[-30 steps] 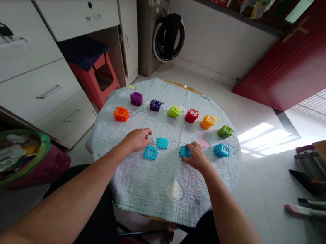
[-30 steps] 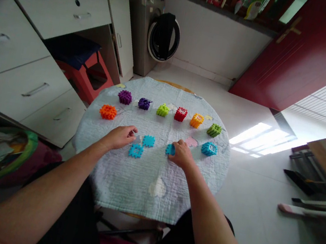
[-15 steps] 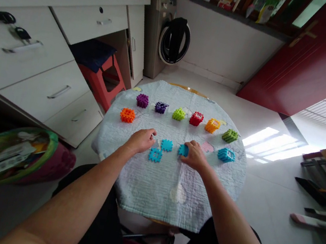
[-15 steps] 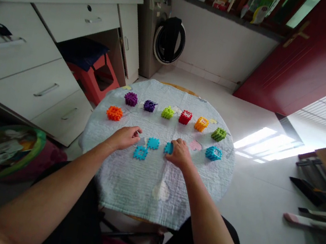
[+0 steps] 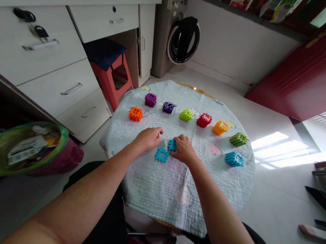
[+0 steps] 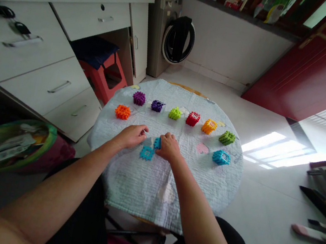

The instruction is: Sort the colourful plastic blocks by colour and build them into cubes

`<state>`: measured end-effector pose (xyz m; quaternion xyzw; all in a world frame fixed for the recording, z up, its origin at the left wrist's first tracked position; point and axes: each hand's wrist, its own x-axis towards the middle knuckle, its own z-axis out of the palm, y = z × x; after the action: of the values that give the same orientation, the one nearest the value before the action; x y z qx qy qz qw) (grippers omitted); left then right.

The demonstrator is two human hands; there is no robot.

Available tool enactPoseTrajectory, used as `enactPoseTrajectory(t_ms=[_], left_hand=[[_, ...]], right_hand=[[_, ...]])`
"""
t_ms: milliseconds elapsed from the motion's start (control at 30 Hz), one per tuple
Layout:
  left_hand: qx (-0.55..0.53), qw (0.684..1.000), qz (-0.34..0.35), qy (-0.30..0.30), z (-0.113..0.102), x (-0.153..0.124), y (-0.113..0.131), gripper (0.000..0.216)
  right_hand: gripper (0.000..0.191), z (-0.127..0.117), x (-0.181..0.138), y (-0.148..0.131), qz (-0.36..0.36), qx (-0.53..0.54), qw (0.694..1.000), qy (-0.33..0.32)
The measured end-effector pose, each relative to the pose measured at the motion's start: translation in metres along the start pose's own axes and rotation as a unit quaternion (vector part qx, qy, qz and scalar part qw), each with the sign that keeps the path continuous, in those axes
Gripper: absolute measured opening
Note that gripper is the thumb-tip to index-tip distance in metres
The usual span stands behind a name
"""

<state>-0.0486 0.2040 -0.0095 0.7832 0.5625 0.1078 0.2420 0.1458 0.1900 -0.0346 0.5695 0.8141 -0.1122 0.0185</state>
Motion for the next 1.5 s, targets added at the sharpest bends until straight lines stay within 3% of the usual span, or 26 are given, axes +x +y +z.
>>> enactPoseTrajectory(t_ms=[300,600,700,867,967,1200,1367,1500], left_hand=[[0.014,1.0,-0.006,-0.008,0.0,-0.001,0.0,0.03],[0.023,0.999,-0.02,-0.025,0.002,0.002,-0.004,0.031],[0.02,0.999,-0.031,-0.015,0.0,0.002,-0.003,0.03],[0.012,0.999,-0.035,0.01,-0.001,0.002,-0.002,0.03],[0.009,0.999,-0.031,0.012,0.001,0.003,-0.004,0.03],[0.003,1.0,-0.028,0.009,0.002,0.002,-0.004,0.03],[0.005,1.0,-0.029,0.006,0.0,0.001,-0.001,0.029],[0.01,0.999,-0.032,-0.001,0.001,0.002,-0.001,0.029]], right_hand=[[0.048,0.005,0.006,0.004,0.011,0.028,1.0,0.002],[0.045,0.004,-0.009,0.013,0.051,0.034,0.998,0.023],[0.047,-0.002,-0.012,0.004,0.037,0.052,0.998,0.027],[0.045,-0.005,-0.018,-0.036,-0.038,0.049,0.998,0.022],[0.04,-0.001,-0.02,-0.052,-0.03,0.026,0.999,0.004],[0.056,0.008,-0.023,-0.055,-0.003,0.024,1.0,-0.008],[0.039,0.01,-0.025,-0.055,-0.009,0.029,0.999,-0.011],[0.038,0.011,-0.026,-0.05,0.013,0.034,0.999,-0.007]])
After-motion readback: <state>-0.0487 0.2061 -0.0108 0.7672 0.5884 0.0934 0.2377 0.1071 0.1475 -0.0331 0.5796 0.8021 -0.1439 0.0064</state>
